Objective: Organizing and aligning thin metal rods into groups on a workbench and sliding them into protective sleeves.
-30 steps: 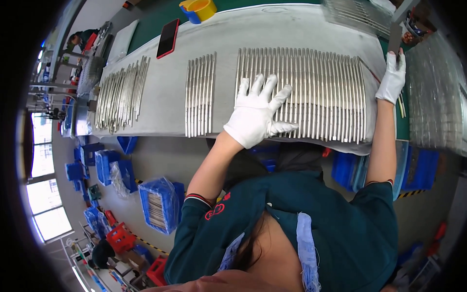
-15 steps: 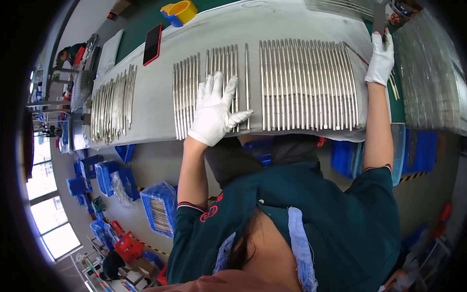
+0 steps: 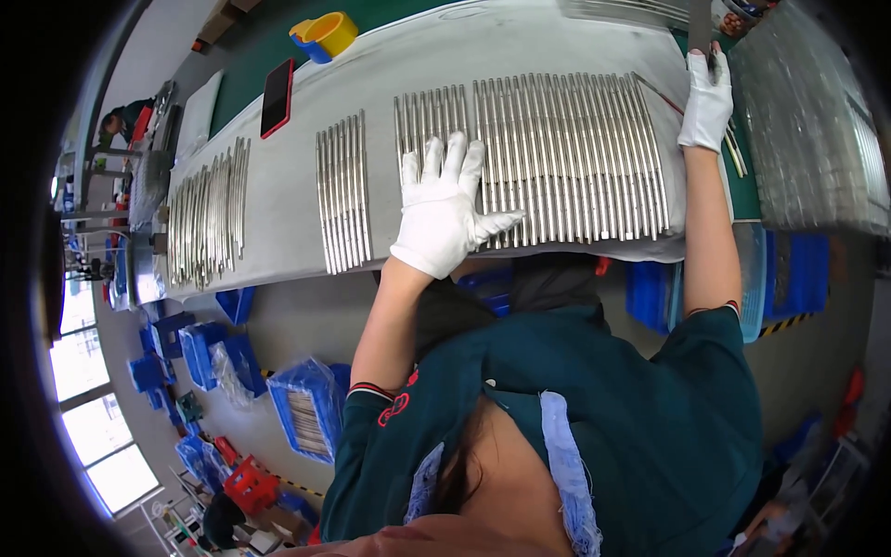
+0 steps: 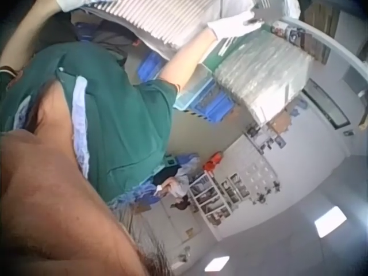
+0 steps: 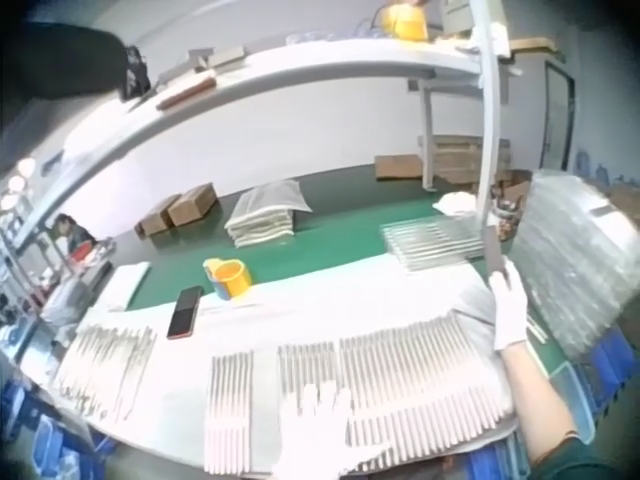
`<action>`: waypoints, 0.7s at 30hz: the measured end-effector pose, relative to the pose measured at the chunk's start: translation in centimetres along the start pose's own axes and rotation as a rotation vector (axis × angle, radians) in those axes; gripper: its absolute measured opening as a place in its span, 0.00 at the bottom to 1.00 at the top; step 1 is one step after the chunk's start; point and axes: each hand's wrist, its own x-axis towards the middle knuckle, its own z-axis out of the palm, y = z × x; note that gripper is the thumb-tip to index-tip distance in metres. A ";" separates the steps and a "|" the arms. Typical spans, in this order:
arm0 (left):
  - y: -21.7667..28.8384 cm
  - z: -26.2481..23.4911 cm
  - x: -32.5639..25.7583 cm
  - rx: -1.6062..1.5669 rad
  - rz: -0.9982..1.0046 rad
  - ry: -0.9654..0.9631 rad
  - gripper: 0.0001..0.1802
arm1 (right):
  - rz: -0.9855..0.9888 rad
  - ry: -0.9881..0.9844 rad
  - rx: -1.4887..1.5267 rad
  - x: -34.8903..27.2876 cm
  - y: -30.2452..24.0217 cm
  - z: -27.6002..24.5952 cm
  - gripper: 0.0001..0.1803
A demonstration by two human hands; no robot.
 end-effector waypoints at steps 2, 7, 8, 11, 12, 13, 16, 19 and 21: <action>-0.3 -0.5 -0.2 0.029 -0.007 -0.022 0.53 | 0.006 0.008 -0.011 0.0 -0.1 -0.2 0.30; -2.5 -0.9 -1.3 0.074 -0.124 -0.054 0.53 | 0.008 0.023 0.126 0.2 0.7 -0.3 0.28; -2.8 -0.5 -1.3 0.071 -0.158 -0.039 0.55 | 0.001 0.024 0.116 0.1 0.7 -0.3 0.28; -1.5 -1.0 -0.2 0.092 -0.113 -0.019 0.55 | -0.006 0.018 0.155 0.1 1.0 -0.2 0.28; -0.8 -1.2 0.3 0.089 -0.066 -0.020 0.55 | -0.027 0.016 0.160 0.2 1.2 -0.1 0.28; 0.3 -0.8 0.8 0.082 0.001 0.031 0.55 | -0.032 -0.004 0.143 0.3 1.3 -0.2 0.29; 3.2 0.2 2.0 -0.043 0.167 -0.018 0.51 | 0.024 -0.043 0.155 0.0 0.8 0.0 0.28; 4.6 1.1 3.1 -0.091 0.238 -0.019 0.50 | 0.029 -0.044 0.141 -0.2 0.1 0.3 0.28; 4.8 1.3 3.3 -0.129 0.265 -0.009 0.49 | 0.035 -0.041 0.159 -0.2 0.2 0.1 0.28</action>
